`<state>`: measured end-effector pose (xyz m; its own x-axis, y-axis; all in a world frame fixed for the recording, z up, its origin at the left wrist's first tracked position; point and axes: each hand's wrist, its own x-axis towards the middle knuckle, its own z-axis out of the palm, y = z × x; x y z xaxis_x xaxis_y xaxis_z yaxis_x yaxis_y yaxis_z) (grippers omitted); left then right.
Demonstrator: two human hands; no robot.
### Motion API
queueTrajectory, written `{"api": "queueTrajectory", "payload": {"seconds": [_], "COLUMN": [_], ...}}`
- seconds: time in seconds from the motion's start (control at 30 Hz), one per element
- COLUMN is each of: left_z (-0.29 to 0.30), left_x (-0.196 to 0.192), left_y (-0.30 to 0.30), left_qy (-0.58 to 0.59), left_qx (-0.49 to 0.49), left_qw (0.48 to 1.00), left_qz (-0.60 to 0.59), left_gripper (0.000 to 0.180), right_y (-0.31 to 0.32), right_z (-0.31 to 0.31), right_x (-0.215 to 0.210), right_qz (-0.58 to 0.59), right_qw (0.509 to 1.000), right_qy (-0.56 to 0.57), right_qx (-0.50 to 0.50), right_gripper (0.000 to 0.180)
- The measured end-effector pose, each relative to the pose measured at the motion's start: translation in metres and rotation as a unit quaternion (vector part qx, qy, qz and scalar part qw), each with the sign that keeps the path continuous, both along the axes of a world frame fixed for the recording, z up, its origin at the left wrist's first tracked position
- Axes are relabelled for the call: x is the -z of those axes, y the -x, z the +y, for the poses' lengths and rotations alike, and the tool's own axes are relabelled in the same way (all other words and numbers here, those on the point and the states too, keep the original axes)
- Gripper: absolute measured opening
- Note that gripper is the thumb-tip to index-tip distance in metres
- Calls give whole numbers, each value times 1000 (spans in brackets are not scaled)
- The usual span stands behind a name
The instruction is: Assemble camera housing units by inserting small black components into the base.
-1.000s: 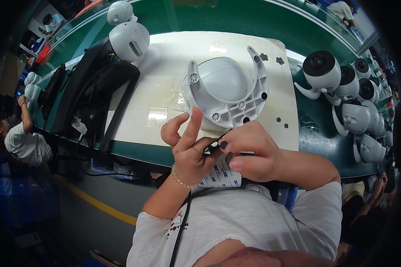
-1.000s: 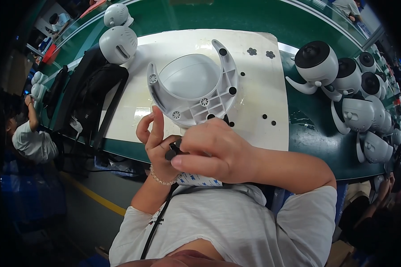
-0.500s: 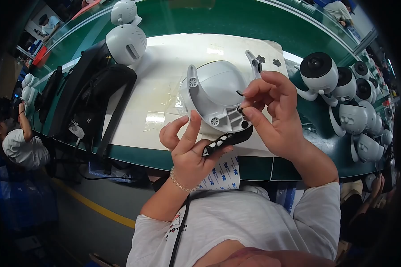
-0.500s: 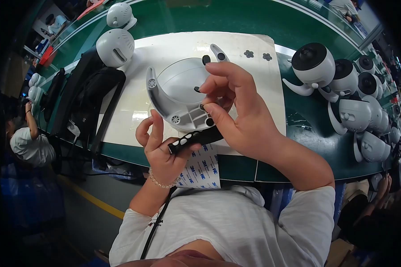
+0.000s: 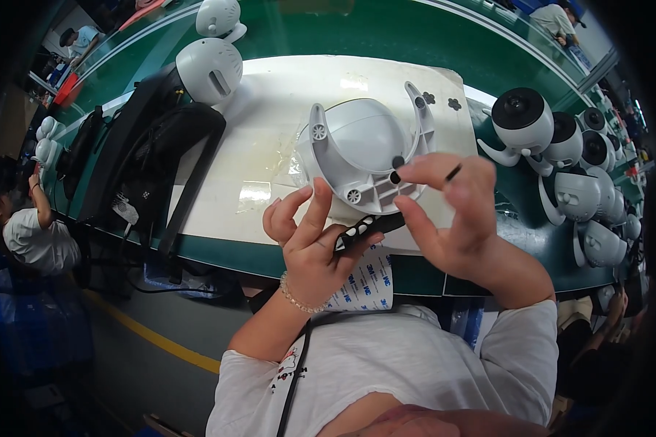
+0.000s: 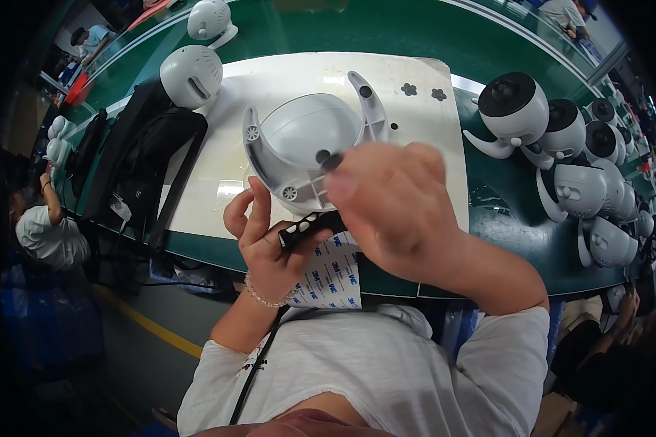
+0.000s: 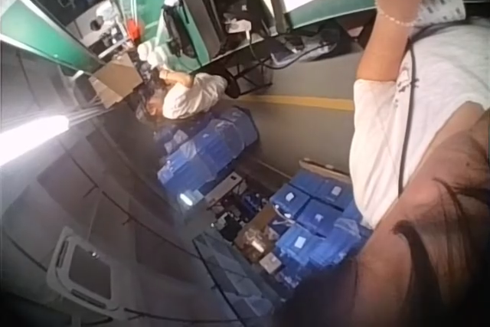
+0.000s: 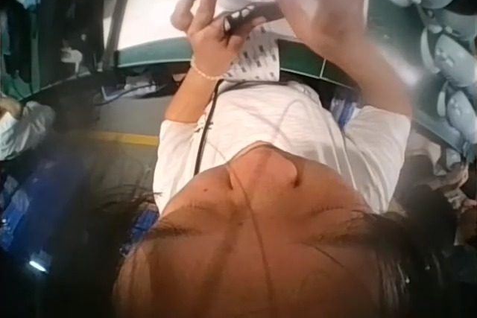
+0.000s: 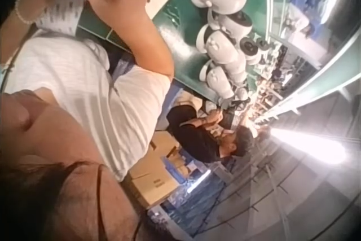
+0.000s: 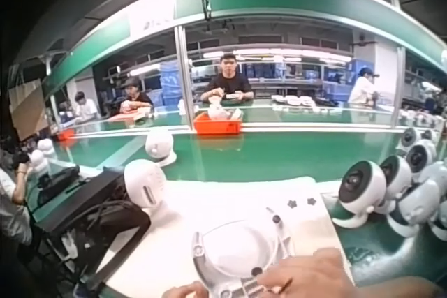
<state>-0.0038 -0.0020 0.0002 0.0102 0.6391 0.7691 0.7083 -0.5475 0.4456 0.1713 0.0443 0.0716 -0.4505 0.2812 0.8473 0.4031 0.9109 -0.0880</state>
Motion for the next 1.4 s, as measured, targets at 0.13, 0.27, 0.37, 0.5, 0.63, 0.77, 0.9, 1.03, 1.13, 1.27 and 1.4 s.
{"api": "queueTrajectory", "payload": {"seconds": [0.13,0.27,0.37,0.5,0.63,0.77,0.9,1.03,1.13,1.27,1.4], "left_z": [0,0,0,0,1,-1,-1,-1,-2,-4,-3], "left_x": [-2,-2,-2,0,0,0,-3,-4,-2,-9,-7], "left_y": [-1,1,2,4,3,4,2,-1,1,3,4], "left_qy": [16,5,11,10,2,17,18,31,29,42,38], "left_qx": [-6,-6,-3,3,6,-4,-8,-7,-7,4,2], "left_qw": [1000,1000,1000,1000,1000,1000,1000,999,999,998,998], "left_qz": [6,9,8,8,5,24,1,4,13,43,43], "left_gripper": [29,28,27,24,22,22,23,25,27,33,33], "right_y": [5,19,23,26,28,27,26,40,46,50,56], "right_z": [0,3,3,-4,-16,-24,1,32,42,44,28], "right_x": [-19,-7,-11,-16,-10,-19,-35,-37,-33,-33,-30], "right_qz": [-70,-6,-23,-88,-98,-138,-77,-56,-85,-82,-116], "right_qw": [974,930,903,949,989,986,984,969,951,953,983], "right_qy": [211,339,411,301,105,64,153,240,293,290,130], "right_qx": [-37,-143,-123,-40,32,65,42,-32,-56,-42,50], "right_gripper": [64,61,61,61,47,40,31,9,7,7,6]}}
